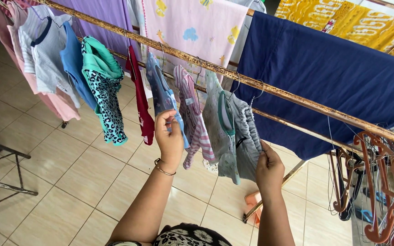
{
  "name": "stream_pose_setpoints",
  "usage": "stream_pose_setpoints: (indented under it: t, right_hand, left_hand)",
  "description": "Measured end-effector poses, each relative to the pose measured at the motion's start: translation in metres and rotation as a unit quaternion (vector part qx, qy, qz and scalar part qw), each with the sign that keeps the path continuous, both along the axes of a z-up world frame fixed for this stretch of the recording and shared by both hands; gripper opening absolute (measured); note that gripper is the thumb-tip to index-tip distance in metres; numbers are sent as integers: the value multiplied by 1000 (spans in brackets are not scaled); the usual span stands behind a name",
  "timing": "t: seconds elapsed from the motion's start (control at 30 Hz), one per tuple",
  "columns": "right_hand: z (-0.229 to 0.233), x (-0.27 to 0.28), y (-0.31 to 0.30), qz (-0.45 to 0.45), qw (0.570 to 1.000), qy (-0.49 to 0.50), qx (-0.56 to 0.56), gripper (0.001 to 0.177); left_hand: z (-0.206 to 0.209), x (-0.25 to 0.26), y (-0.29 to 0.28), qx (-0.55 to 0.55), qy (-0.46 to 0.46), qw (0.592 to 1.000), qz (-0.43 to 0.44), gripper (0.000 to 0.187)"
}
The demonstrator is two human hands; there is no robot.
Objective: The person takes clothes from an orange laundry basket, places them on hangers, and hangs them on a metal drying rack. Items include shorts, a patterned top, and other garments. The person adjusts spacing on the rack to avoid overlap.
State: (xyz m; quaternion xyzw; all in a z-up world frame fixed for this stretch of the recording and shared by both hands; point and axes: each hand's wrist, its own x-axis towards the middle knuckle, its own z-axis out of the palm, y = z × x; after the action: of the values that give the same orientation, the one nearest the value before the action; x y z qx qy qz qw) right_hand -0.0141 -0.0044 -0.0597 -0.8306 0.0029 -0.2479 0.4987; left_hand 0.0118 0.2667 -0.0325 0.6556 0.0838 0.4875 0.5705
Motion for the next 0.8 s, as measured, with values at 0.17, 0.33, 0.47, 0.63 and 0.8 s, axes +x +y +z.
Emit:
stream_pose_setpoints:
  t: [0.17, 0.33, 0.47, 0.63, 0.8]
  right_hand:
    - [4, 0, 15, 5, 1000, 0, 1, 39]
    - [0, 4, 24, 2, 1000, 4, -9, 39]
    - [3, 5, 28, -1, 1000, -13, 18, 38]
    - [14, -1, 29, -6, 999, -37, 34, 38]
    - [18, -11, 18, -18, 996, -67, 60, 38]
  left_hand:
    - [4, -2, 13, 0, -2, 1000, -9, 25]
    - [-1, -1, 34, -5, -1, 1000, -1, 24]
    - [-1, -2, 47, 3, 2, 1000, -10, 25]
    - [4, -3, 45, 3, -6, 999, -34, 24]
    - [-5, 9, 36, -15, -21, 996, -81, 24]
